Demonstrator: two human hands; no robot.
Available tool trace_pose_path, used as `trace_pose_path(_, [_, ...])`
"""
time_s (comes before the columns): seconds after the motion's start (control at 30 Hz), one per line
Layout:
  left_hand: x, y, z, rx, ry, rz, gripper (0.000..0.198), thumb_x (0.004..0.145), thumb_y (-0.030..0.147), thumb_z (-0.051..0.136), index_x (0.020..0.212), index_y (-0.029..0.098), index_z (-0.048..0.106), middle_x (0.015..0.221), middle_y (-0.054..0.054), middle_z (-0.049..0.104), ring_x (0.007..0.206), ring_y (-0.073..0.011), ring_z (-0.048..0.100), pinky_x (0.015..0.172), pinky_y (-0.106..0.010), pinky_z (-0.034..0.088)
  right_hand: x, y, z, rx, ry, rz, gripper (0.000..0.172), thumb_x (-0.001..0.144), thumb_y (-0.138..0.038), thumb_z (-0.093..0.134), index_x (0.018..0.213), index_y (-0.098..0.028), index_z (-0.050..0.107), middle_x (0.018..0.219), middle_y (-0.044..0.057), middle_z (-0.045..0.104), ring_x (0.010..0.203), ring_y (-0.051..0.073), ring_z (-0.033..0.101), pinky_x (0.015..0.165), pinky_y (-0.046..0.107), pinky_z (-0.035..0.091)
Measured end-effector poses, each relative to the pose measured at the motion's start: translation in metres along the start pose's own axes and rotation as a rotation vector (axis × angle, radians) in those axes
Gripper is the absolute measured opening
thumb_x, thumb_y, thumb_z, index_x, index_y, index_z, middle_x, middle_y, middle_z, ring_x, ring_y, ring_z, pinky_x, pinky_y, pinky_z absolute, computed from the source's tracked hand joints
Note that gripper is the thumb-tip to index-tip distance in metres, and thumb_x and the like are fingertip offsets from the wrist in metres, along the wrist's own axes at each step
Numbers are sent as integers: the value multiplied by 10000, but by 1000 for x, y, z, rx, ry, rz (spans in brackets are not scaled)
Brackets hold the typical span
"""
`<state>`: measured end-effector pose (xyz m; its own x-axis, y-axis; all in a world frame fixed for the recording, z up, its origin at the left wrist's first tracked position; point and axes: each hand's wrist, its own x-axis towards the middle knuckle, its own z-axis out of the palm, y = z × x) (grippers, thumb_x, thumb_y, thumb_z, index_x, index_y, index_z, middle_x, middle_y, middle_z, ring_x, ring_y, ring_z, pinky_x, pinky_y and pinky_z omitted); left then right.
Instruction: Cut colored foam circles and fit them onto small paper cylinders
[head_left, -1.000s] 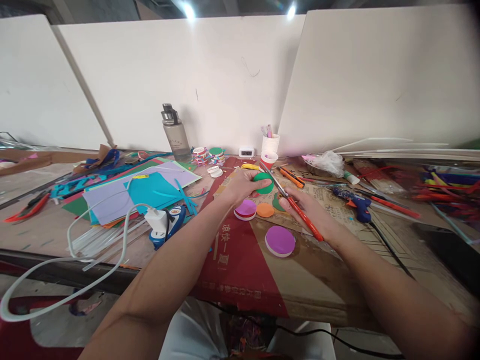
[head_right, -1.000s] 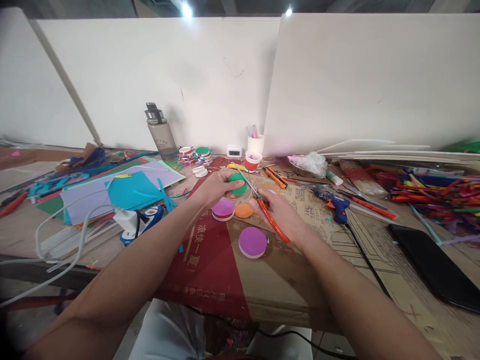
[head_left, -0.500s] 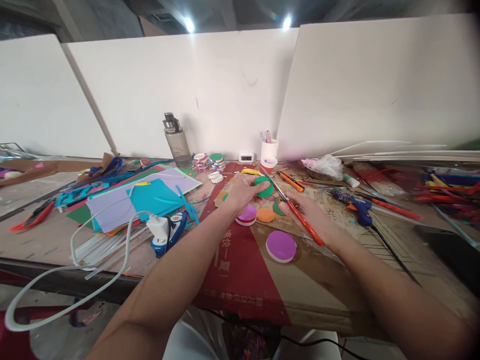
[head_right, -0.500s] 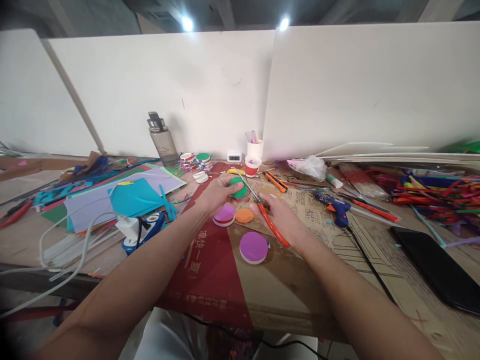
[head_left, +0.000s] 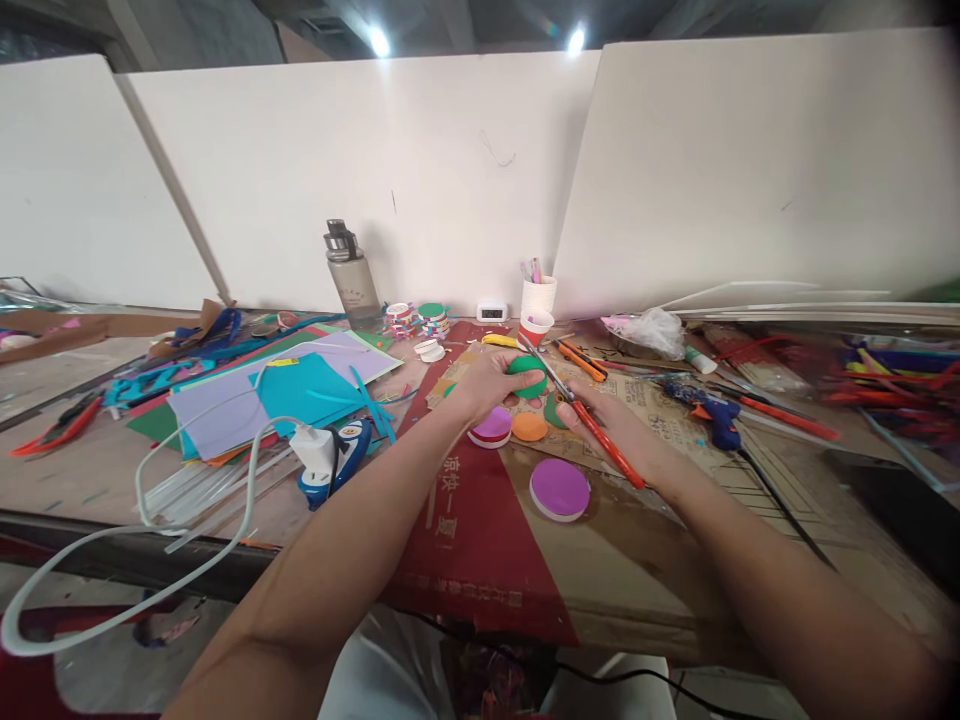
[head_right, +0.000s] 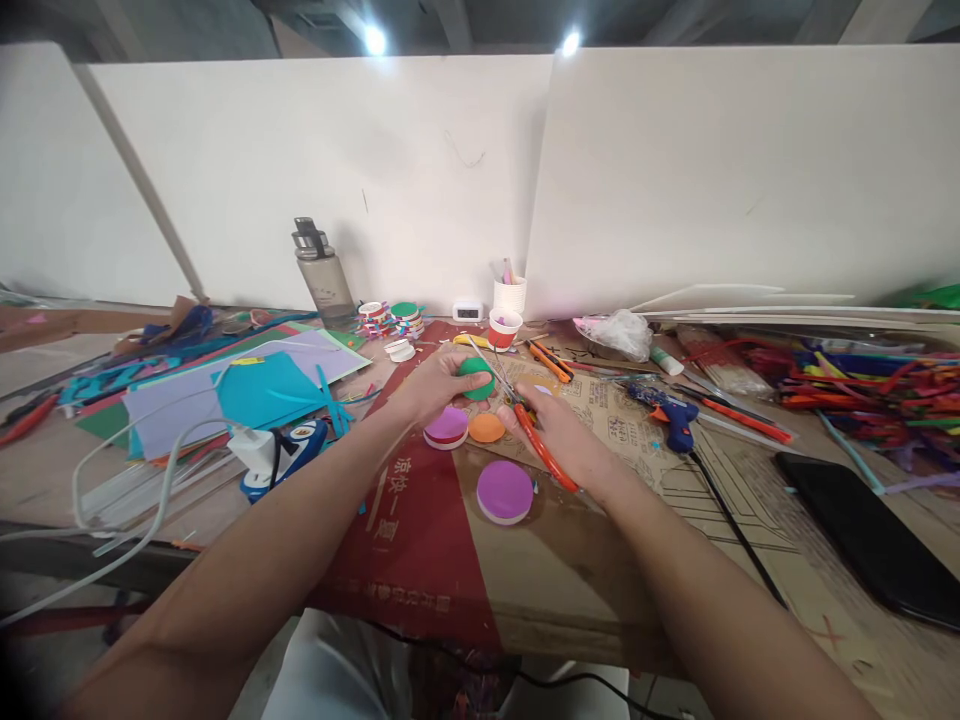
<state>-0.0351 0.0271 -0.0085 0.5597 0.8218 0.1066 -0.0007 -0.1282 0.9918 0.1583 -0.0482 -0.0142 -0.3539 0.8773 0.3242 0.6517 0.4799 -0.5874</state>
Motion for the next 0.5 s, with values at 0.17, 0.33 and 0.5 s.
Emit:
trace_pose_path(0.17, [1,-2,-4,-11,14,-13,391,664,481,797,755,133,644,667,-8,639,581,-82,558,558,-210,412,-1,-3,-3,-14,0,11,294,945,-516,444,862,-254,549,781,32,604,701,199,524,657,343,479])
trace_pose_path(0.33, [-1,1,-2,-63,67,-40,449,605,500,839,746,126,635,686,-9,617,602,-79,547,573,-208,431,-2,-2,-3,-21,7,19,320,944,-531,446,841,-243,543,734,16,575,661,182,500,616,321,454])
trace_pose_path(0.5, [-2,3,2,-127,118,-23,466,592,508,852,718,125,618,706,-25,617,646,-88,549,568,-197,427,-1,-2,-2,-8,32,9,297,935,-517,455,834,-249,534,763,25,586,699,191,516,649,330,458])
